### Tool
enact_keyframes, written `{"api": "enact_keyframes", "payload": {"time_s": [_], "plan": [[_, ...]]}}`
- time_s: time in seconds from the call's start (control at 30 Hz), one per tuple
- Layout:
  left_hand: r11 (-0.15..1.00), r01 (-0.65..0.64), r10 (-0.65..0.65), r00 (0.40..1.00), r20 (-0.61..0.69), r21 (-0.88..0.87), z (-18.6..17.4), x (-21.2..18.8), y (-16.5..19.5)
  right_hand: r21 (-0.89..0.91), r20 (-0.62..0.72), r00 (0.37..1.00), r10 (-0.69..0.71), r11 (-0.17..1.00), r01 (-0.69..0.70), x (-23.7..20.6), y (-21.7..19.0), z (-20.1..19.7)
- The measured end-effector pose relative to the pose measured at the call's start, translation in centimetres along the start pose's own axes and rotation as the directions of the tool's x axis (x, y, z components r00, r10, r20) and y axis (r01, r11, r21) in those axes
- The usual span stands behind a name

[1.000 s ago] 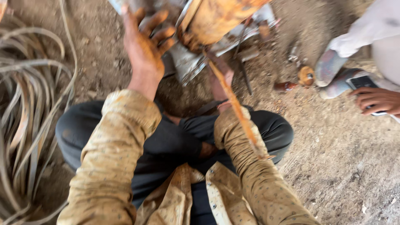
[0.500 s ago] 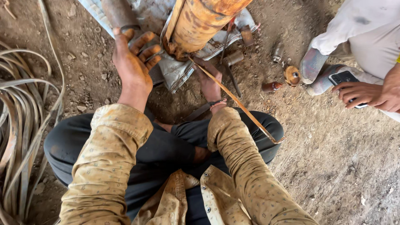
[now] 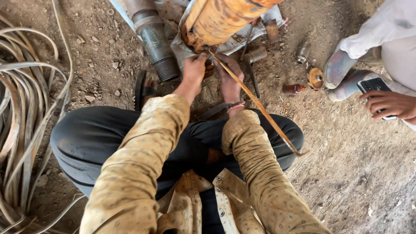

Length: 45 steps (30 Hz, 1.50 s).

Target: The person sits on the ground and uses a metal bar and wrench to loosen and tighten a bolt on a vertical rusty pipe. They repeatedly adjust the bolt and reposition the tools while another person sits nearby.

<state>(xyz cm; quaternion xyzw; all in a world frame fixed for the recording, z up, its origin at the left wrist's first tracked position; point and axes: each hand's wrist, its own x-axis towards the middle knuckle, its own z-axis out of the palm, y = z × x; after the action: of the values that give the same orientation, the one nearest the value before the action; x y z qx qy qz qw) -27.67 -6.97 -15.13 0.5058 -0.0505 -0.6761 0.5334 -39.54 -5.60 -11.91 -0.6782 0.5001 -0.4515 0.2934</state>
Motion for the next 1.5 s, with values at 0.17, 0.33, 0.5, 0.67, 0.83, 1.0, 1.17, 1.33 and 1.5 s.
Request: {"api": "enact_keyframes", "payload": {"time_s": [0.17,0.33,0.5,0.67,0.83,1.0,1.17,1.33,1.5], "plan": [[0.995,-0.103,0.103,0.995,-0.001,-0.004,0.3,1.9,0.1,0.026,0.042,0.989,0.144,0.989,-0.145,-0.3,1.2,0.8],[0.977,-0.146,0.158,0.985,-0.064,0.153,-0.4,3.0,0.4,-0.13,0.03,0.998,0.049,0.991,-0.045,-0.1,2.0,2.1],[0.903,-0.201,0.269,0.954,-0.134,0.379,-1.6,4.0,0.8,-0.157,0.062,0.994,0.09,0.984,-0.08,-0.2,2.8,3.3],[0.899,-0.194,0.266,0.954,-0.137,0.392,-3.1,4.2,1.2,0.005,0.029,0.97,0.242,0.97,-0.242,-1.1,3.4,4.9],[0.875,-0.132,0.25,0.947,-0.2,0.467,-4.5,4.0,2.6,-0.155,0.03,0.959,0.281,0.949,-0.273,-0.9,3.3,6.9],[0.951,0.065,-0.027,0.991,-0.127,0.302,-5.9,4.7,4.3,-0.025,0.063,0.917,0.394,0.919,-0.394,-0.3,2.5,9.4],[0.952,-0.058,0.129,0.967,-0.221,0.302,-7.1,6.3,4.6,0.319,0.154,0.874,0.461,0.814,-0.485,0.1,3.8,10.7],[0.964,-0.064,0.131,0.959,-0.25,0.259,-5.3,5.7,3.6,-0.22,0.093,0.966,0.243,0.951,-0.218,0.6,5.0,8.5],[0.975,-0.015,0.064,0.975,-0.214,0.224,-4.0,4.7,2.5,-0.218,0.164,0.974,0.154,0.969,-0.116,-2.2,0.5,6.2]]}}
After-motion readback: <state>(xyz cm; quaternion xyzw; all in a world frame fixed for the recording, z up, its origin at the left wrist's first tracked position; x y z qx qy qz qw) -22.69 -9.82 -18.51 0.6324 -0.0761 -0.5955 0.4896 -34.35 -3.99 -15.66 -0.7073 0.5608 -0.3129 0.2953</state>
